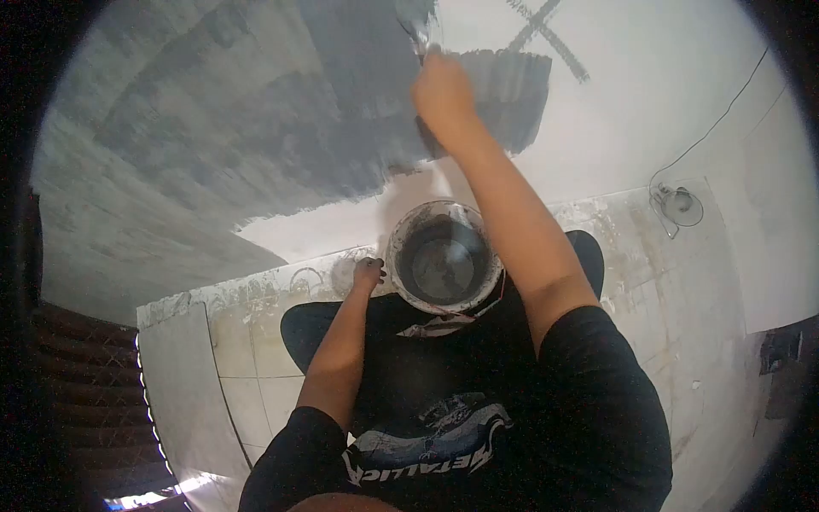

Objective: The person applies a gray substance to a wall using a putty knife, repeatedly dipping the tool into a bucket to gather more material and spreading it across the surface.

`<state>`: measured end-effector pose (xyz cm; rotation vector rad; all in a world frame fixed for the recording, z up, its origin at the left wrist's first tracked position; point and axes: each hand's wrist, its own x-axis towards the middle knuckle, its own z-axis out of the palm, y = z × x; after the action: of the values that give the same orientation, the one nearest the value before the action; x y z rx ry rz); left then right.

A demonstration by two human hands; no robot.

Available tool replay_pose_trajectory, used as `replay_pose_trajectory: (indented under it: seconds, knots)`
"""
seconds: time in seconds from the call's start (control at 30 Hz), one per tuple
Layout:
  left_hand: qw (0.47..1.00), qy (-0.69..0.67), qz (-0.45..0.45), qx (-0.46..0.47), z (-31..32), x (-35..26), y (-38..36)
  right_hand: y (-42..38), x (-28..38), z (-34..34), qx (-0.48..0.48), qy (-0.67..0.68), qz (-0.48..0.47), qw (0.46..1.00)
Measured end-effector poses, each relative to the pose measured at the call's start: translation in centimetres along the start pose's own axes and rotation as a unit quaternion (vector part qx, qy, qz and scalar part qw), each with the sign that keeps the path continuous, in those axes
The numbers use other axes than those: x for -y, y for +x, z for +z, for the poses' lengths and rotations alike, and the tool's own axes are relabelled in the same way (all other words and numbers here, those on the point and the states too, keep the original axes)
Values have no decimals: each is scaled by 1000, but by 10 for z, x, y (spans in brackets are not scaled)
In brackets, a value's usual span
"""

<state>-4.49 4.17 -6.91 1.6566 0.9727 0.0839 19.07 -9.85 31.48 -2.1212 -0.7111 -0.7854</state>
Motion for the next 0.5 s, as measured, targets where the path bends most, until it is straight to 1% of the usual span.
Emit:
replay_pose_trajectory:
  seconds: [0.1, 0.2, 0.3, 0.4, 0.5]
  knots:
    - [1000, 1, -2, -3, 0, 3, 8, -24, 1, -1, 96, -32, 28, 995]
    - [1000, 9, -3, -9, -1, 9, 6, -37, -7, 5, 161, -52, 62, 984]
    - [1000, -3, 2, -6, 1, 5, 4, -35, -30, 18, 298, -105, 97, 944]
    - [999, -37, 33, 12, -2, 8, 4, -28, -17, -10, 262, -94, 109, 954]
    - [999, -33, 35, 9, -1, 10, 8, -4, -2, -34, 166, -45, 87, 981]
